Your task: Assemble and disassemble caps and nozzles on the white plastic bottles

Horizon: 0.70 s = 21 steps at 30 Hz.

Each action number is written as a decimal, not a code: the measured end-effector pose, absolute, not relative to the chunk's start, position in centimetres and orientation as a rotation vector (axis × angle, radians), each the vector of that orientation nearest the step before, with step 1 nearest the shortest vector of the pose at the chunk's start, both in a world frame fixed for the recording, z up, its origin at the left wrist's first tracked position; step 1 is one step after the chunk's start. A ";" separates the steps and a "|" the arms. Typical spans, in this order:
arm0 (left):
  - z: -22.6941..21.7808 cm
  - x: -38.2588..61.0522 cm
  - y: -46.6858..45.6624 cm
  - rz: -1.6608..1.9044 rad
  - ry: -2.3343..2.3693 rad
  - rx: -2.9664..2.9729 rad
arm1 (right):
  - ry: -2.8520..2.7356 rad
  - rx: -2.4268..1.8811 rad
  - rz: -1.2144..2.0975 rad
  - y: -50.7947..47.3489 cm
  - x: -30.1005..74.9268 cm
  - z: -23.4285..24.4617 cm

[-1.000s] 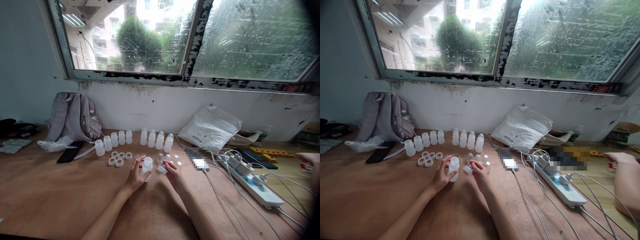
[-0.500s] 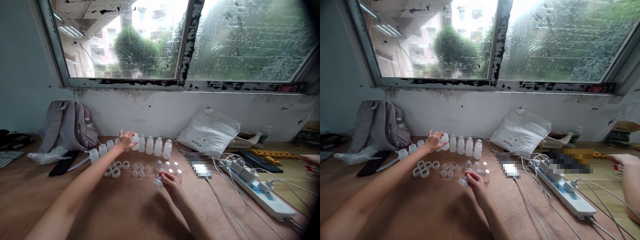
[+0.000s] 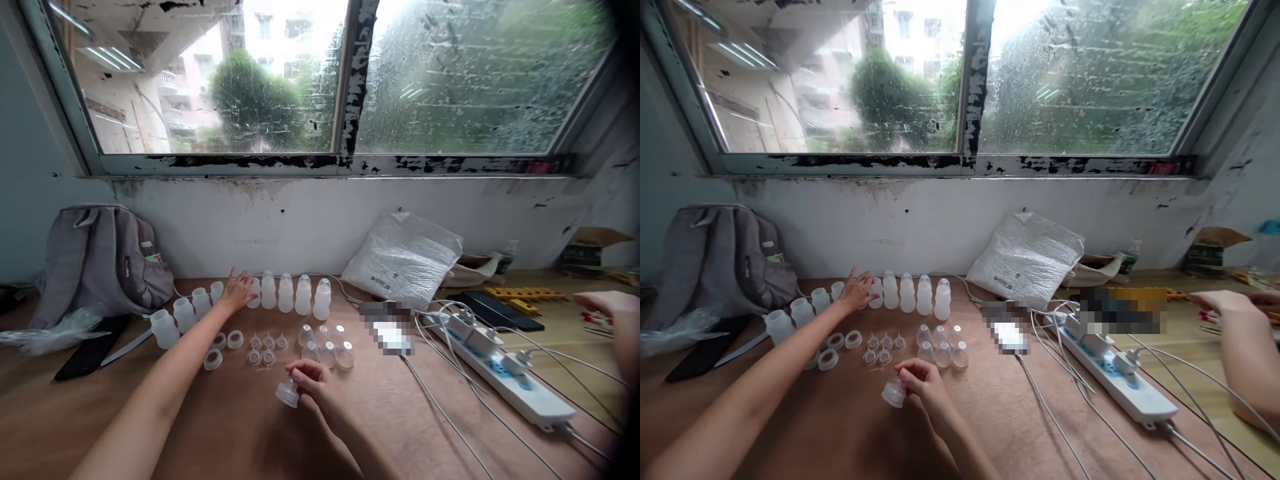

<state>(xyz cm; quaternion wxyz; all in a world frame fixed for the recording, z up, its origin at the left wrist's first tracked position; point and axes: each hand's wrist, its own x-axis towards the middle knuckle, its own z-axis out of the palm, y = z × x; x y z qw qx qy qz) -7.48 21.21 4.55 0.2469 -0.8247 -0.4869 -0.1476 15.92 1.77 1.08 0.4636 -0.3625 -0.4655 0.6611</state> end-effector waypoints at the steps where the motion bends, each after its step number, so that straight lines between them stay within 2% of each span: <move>1: 4.4 -7.5 21.3 -0.402 -1.338 -2.242 | -1.153 -0.897 1.621 1.8 15.9 1.1; 8: 3.6 -7.8 21.6 -0.417 -1.433 -2.207 | -1.169 -0.923 1.606 2.0 15.9 0.8; 13: 4.8 -7.7 20.8 -0.471 -1.439 -2.234 | -1.204 -0.969 1.629 2.2 15.7 0.2; 17: 5.6 -6.5 16.7 -0.767 -1.502 -2.210 | -1.241 -0.973 1.548 2.4 15.5 -0.4; 21: 4.1 -3.9 8.4 -1.128 -1.489 -2.302 | -1.260 -1.036 1.404 2.6 15.1 -0.8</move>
